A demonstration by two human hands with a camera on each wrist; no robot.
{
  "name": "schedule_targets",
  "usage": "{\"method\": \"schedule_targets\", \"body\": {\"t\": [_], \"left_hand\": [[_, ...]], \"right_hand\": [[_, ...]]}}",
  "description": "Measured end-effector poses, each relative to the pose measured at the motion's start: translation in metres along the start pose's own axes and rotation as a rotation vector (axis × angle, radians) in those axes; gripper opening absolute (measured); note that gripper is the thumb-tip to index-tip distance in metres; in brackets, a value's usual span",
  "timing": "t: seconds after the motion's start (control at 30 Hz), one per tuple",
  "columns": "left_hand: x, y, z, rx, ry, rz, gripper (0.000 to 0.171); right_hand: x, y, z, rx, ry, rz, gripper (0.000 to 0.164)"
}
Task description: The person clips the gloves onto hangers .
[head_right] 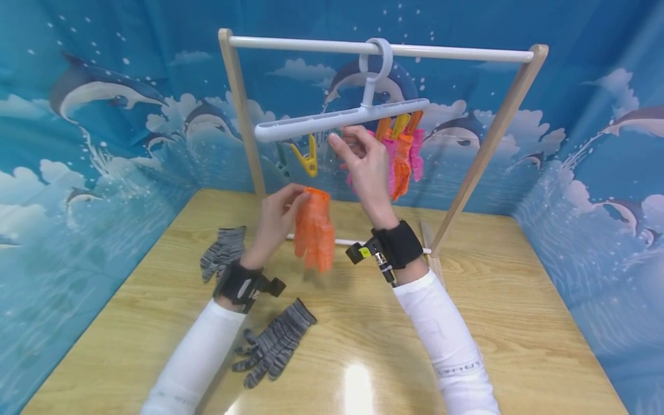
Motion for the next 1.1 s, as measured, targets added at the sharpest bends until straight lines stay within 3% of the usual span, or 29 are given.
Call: {"method": "schedule_targets", "body": {"t": [0.27, 0.67, 1.1], "left_hand": [[-0.009, 0.014, -0.001, 0.071, 0.048, 0.006, 0.032], [-0.021, 0.03, -0.005, 0.065, 0.103, 0.005, 0.032], [-0.029, 0.033, -0.006, 0.108, 0.192, -0.108, 0.029]], "right_hand": [[-0.001, 0.001, -0.002, 0.012, 0.024, -0.006, 0.023], [-0.004, 0.003, -0.004, 0.011, 0.048, 0.001, 0.021], [-0.003, 0.001, -0.004, -0.008, 0.05, -0.007, 0.021]]}}
Point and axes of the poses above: each hand's wrist, its own x-axis away from the middle knuckle, its own z-axis out of the back of the hand, y = z × x, the point moved 2 cm from there along -x, towards the middle knuckle
